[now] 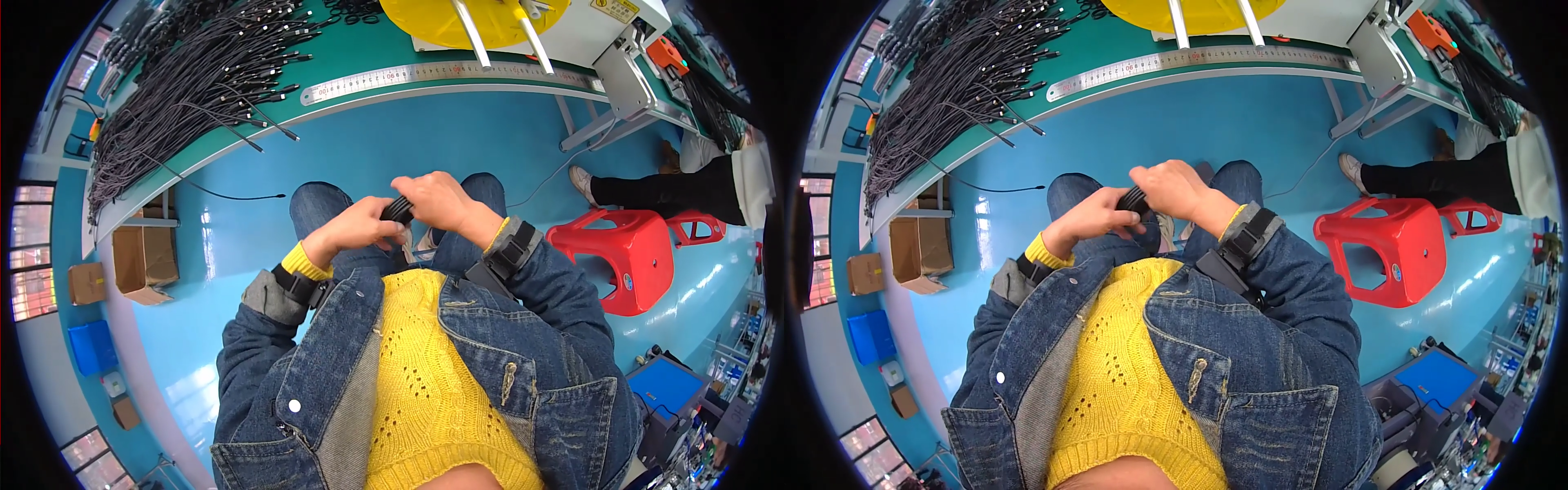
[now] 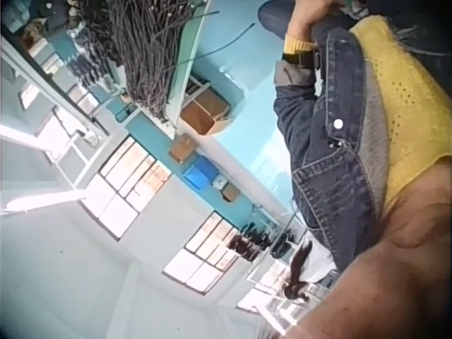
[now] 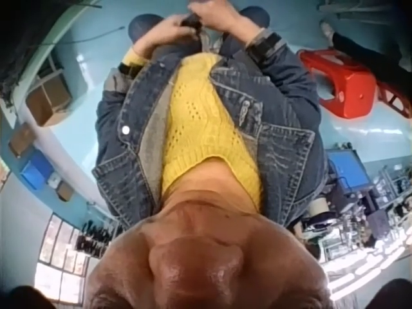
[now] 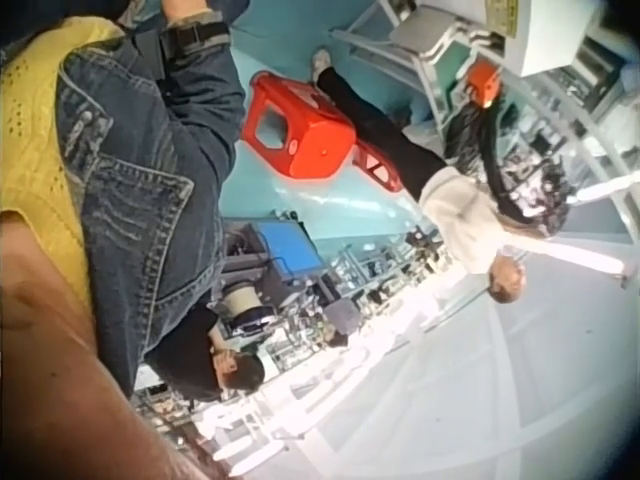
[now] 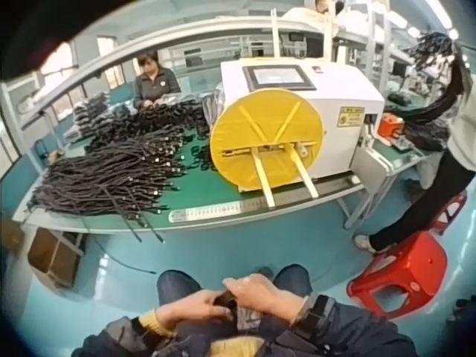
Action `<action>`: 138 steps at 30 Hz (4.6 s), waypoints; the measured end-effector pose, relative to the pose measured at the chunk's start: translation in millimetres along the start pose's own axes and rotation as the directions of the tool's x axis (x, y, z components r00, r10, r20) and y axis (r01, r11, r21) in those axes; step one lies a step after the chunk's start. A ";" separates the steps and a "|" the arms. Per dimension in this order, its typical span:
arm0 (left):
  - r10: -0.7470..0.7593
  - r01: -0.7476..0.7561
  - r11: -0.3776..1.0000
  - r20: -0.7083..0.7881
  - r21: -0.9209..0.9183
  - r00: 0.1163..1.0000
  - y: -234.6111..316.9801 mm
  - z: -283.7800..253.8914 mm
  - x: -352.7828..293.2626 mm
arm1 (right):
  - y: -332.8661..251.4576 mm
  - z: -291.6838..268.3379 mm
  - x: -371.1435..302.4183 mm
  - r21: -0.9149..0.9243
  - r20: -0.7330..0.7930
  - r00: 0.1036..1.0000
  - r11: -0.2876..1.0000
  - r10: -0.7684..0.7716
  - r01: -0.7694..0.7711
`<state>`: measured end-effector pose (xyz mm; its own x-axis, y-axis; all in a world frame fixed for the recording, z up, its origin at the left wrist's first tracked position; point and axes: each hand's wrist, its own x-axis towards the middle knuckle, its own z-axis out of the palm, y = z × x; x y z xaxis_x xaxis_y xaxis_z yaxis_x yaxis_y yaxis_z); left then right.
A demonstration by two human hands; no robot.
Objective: The person picks up a cable, winds it around the pins of a machine, and removes the coiled cable. They then secure the coil with a rubber band and place it on the table, repeating the process.
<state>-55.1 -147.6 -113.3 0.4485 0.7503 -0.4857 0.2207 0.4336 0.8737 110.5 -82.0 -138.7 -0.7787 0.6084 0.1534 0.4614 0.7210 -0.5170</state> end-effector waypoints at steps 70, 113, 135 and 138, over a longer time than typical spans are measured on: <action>0.293 -0.569 0.715 -0.565 -0.407 0.771 103.7 -160.6 23.1 | 70.7 -47.4 279.1 -0.065 -0.627 0.763 0.965 0.157 -0.252; 0.279 -0.423 0.902 -0.865 0.087 0.418 106.3 -174.0 94.7 | 49.9 -45.8 208.6 0.953 -0.145 0.688 0.287 0.711 -0.096; 0.510 -0.548 0.812 -0.701 0.200 0.499 117.3 -144.5 77.3 | 26.9 -69.5 198.8 0.995 0.093 0.868 -0.006 0.489 -0.103; 0.539 -0.586 0.786 -0.683 0.197 0.493 115.9 -143.8 74.0 | 15.2 -74.1 191.6 0.989 0.002 0.890 0.133 0.456 -0.070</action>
<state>-121.0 29.9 -52.1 -0.2512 0.9445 0.2115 0.0807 -0.1973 0.9770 -0.2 70.1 -54.7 -0.4832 0.8697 -0.1005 -0.3041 -0.2744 -0.9123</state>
